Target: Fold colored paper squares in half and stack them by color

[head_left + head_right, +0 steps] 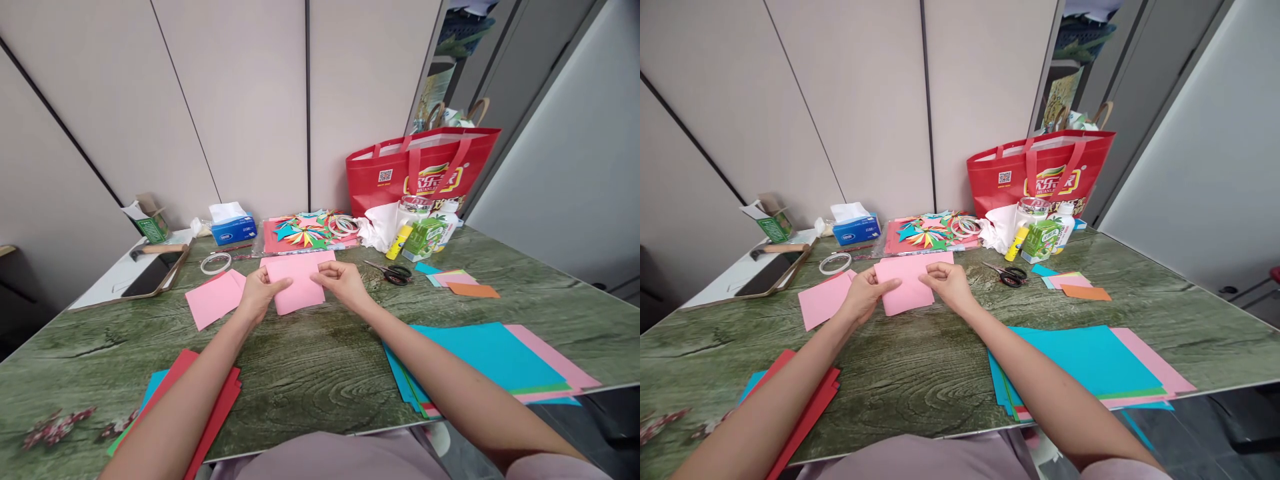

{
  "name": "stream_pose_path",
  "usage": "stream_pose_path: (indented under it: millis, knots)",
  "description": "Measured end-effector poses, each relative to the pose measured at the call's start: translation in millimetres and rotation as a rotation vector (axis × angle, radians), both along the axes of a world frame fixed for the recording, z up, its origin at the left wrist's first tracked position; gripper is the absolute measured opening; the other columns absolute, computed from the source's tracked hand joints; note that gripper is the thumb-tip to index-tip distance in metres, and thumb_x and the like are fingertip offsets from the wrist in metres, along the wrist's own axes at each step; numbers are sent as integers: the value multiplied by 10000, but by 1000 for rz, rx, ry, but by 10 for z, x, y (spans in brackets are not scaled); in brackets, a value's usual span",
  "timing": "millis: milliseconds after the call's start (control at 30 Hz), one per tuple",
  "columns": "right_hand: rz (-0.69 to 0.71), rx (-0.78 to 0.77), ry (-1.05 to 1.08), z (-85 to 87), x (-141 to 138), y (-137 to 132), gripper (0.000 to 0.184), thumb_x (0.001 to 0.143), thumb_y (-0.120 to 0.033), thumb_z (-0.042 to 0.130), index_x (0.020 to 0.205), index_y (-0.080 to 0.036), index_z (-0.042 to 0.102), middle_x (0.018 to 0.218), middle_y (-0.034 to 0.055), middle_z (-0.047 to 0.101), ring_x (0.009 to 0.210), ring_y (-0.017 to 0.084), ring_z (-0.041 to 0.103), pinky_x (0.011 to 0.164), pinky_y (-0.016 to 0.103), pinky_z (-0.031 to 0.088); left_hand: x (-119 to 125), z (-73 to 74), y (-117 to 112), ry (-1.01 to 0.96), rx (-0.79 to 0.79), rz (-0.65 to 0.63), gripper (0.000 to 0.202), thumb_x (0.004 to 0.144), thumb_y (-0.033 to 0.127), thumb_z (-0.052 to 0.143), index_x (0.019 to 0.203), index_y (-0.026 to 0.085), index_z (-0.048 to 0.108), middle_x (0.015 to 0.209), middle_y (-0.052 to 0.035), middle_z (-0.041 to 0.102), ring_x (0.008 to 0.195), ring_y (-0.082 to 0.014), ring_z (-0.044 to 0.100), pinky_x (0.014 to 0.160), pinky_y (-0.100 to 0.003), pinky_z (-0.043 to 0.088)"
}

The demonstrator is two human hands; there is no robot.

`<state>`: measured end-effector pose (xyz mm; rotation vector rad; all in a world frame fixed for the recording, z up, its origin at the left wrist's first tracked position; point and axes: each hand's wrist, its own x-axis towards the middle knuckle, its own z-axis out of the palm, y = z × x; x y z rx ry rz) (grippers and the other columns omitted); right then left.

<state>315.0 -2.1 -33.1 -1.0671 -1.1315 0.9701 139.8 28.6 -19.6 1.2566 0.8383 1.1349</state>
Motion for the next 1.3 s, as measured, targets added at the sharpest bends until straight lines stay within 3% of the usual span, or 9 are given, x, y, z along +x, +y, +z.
stream_pose_path:
  millis: [233, 700, 1300]
  knots:
    - [29, 3, -45, 0, -2, -11, 289, 538, -398, 708, 625, -142, 606, 502, -29, 565, 430, 76, 457, 444, 213, 386, 5, -6, -2, 16, 2, 8, 490, 462, 282, 791, 886, 92, 635, 839, -98, 685, 697, -176, 612, 686, -315, 476]
    - [62, -54, 0, 6, 2, -18, 320, 501, -431, 728, 622, -156, 617, 521, -12, 604, 460, 109, 531, 481, 251, 495, 1, 11, -10, 24, -9, 10, 540, 391, 302, 810, 867, 104, 649, 828, -94, 689, 690, -191, 617, 691, -334, 473]
    - [118, -116, 77, 31, -10, -30, 319, 464, -392, 752, 616, -151, 607, 545, -17, 622, 474, 109, 565, 486, 247, 515, -7, 1, -4, 42, -25, 34, 528, 382, 285, 813, 846, 97, 642, 815, -93, 689, 670, -189, 615, 662, -323, 476]
